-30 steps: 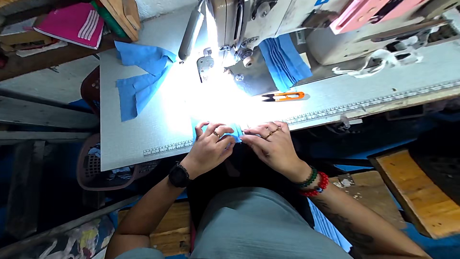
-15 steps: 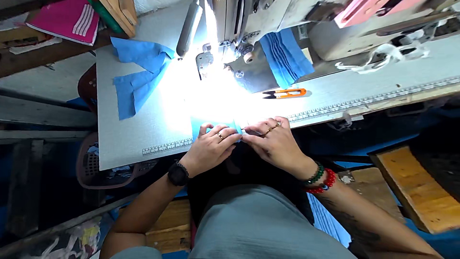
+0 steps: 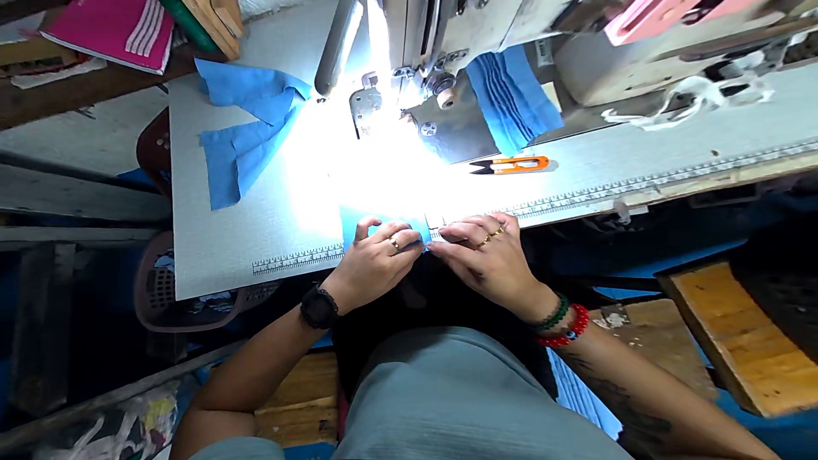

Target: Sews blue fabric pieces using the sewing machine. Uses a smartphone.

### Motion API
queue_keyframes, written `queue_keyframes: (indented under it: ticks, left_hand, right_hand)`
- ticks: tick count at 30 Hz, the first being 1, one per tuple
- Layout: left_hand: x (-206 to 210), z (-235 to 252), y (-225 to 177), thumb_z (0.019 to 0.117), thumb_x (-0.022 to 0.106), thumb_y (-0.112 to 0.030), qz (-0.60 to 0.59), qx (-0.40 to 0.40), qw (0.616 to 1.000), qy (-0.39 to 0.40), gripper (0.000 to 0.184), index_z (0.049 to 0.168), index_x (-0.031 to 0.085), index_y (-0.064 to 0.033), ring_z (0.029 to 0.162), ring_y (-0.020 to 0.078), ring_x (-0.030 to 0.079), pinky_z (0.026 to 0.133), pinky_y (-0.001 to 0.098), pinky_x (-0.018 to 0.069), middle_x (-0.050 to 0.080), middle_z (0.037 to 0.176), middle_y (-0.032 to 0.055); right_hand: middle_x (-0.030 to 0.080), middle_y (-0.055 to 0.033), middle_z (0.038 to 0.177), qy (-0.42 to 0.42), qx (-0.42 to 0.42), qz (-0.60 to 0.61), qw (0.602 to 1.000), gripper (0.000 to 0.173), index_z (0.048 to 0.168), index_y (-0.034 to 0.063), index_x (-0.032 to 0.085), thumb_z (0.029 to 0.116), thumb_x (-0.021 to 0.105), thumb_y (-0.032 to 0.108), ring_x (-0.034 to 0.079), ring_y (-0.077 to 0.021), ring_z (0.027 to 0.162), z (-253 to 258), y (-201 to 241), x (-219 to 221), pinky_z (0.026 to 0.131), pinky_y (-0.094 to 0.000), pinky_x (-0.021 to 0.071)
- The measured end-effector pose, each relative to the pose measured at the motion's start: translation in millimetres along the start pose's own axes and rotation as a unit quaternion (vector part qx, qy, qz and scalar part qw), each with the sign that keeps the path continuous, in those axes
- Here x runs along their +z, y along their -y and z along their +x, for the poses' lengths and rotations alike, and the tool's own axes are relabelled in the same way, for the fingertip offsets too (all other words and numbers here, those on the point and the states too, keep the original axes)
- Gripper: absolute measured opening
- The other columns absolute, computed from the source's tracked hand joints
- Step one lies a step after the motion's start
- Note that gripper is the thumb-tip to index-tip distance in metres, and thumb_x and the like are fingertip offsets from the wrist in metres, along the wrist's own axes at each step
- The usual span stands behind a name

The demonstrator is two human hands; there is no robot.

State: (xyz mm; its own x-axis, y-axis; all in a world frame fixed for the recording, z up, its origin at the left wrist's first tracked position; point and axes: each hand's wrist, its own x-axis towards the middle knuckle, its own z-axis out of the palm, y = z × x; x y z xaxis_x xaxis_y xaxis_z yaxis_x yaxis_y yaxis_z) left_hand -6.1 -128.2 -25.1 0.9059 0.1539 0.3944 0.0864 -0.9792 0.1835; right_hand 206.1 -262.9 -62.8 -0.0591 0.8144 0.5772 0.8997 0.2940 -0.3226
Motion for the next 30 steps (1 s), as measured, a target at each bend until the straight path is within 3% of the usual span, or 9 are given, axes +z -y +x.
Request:
queue_keyframes:
  ticks: [4,11,17,23,28,30]
  left_hand:
    - [-7,5,-3,0.1045,0.054,-0.019,0.005,-0.009,1.000,0.017,0.024,0.110,0.077,-0.0176,0.122,0.0127,0.062,0.109,0.0449,0.0370,0.073,0.120,-0.0027]
    - [-15,27,27,0.1058,0.050,-0.021,-0.003,-0.019,0.998,0.067,0.027,0.112,0.076,-0.0169,0.122,0.0154,0.063,0.107,0.0480,0.0402,0.072,0.123,-0.0012]
    - [-20,49,60,0.1034,0.055,-0.018,-0.019,-0.019,0.997,0.066,0.024,0.108,0.077,-0.0139,0.113,0.0179,0.066,0.100,0.0484,0.0413,0.072,0.120,0.0019]
    - [-19,70,92,0.1018,0.057,-0.016,-0.040,-0.023,0.997,0.059,0.022,0.108,0.076,-0.0091,0.101,0.0239,0.068,0.088,0.0486,0.0504,0.072,0.114,0.0071]
    - [-15,83,120,0.1036,0.054,-0.014,-0.046,-0.027,0.997,0.060,0.023,0.107,0.075,-0.0050,0.112,0.0266,0.068,0.096,0.0443,0.0544,0.070,0.121,0.0111]
    - [-11,86,130,0.1032,0.054,-0.015,-0.030,-0.039,0.998,0.050,0.023,0.106,0.075,-0.0078,0.120,0.0250,0.063,0.106,0.0498,0.0461,0.069,0.124,0.0084]
  right_hand:
    - [0.072,-0.0009,0.113,0.048,0.013,-0.032,0.998,0.024,0.118,0.0292,0.076,0.1059,0.055,0.033,0.062,-0.0234,0.112,6,7,-13,0.100,-0.0530,0.0354]
    - [0.071,-0.0052,0.099,0.081,0.011,-0.036,0.996,0.026,0.117,0.0264,0.077,0.1051,0.054,0.027,0.064,-0.0278,0.097,40,-6,-15,0.091,-0.0563,0.0386]
    - [0.069,-0.0081,0.091,0.090,-0.004,-0.058,0.994,0.027,0.112,0.0230,0.079,0.1044,0.054,0.031,0.062,-0.0320,0.098,76,-26,-9,0.092,-0.0578,0.0383]
    - [0.067,-0.0109,0.091,0.124,-0.003,-0.088,0.988,0.026,0.107,0.0178,0.078,0.1027,0.054,0.029,0.062,-0.0344,0.100,108,-43,-5,0.089,-0.0580,0.0391]
    - [0.067,-0.0167,0.102,0.145,0.003,-0.111,0.983,0.020,0.104,0.0070,0.074,0.0950,0.057,0.012,0.061,-0.0397,0.104,127,-57,2,0.090,-0.0609,0.0394]
    - [0.068,-0.0187,0.103,0.141,0.020,-0.094,0.985,0.019,0.104,0.0032,0.073,0.0949,0.057,0.006,0.061,-0.0417,0.105,130,-56,1,0.092,-0.0626,0.0398]
